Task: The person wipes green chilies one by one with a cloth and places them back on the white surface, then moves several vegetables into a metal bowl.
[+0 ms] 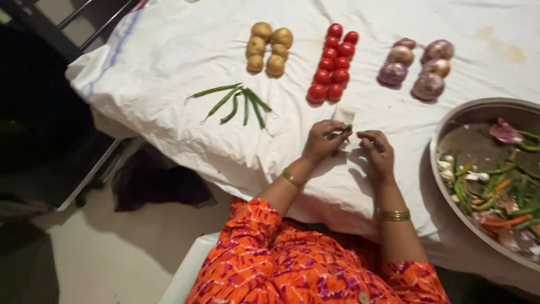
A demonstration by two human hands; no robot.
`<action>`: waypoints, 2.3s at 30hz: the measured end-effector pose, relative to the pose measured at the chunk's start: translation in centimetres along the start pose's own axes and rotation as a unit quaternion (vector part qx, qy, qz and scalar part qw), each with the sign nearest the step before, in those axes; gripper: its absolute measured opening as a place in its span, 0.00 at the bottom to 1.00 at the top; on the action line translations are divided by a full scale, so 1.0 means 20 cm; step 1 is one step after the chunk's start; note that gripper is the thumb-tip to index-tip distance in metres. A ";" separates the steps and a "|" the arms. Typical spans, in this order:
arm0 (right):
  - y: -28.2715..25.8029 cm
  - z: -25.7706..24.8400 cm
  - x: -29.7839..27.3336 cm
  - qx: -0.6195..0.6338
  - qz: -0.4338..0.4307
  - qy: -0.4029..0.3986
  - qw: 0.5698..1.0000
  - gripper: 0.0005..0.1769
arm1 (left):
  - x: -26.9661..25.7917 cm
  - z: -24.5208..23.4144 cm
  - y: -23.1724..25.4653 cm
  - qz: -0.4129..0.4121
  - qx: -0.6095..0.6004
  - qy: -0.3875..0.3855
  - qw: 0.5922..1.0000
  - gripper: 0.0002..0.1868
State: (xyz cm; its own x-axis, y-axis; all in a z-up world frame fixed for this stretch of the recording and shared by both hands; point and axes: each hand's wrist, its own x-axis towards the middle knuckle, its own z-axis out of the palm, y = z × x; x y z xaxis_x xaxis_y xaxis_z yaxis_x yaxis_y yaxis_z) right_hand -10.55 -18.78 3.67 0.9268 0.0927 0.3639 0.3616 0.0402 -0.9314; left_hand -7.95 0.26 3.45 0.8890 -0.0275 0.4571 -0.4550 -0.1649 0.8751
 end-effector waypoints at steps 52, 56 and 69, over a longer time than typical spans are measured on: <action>-0.06 0.05 -0.01 0.023 0.091 0.035 0.995 0.07 | 0.40 -1.55 -0.22 0.043 0.525 0.110 0.843 0.05; -0.08 0.06 -0.02 0.017 0.101 0.037 0.994 0.06 | 0.43 -1.50 -0.13 0.025 0.549 0.064 0.833 0.08; -0.10 0.08 -0.02 0.063 0.135 0.049 0.988 0.05 | 0.46 -1.50 -0.21 0.024 0.586 0.076 0.807 0.05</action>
State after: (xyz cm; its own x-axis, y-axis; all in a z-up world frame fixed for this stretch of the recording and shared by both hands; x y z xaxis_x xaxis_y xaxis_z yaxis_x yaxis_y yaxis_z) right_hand -11.71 -17.25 5.41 0.9953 0.0199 0.0950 0.0909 0.1504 -0.9844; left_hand 0.58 30.25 8.80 0.8141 0.0452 0.5790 -0.0492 -0.9880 0.1462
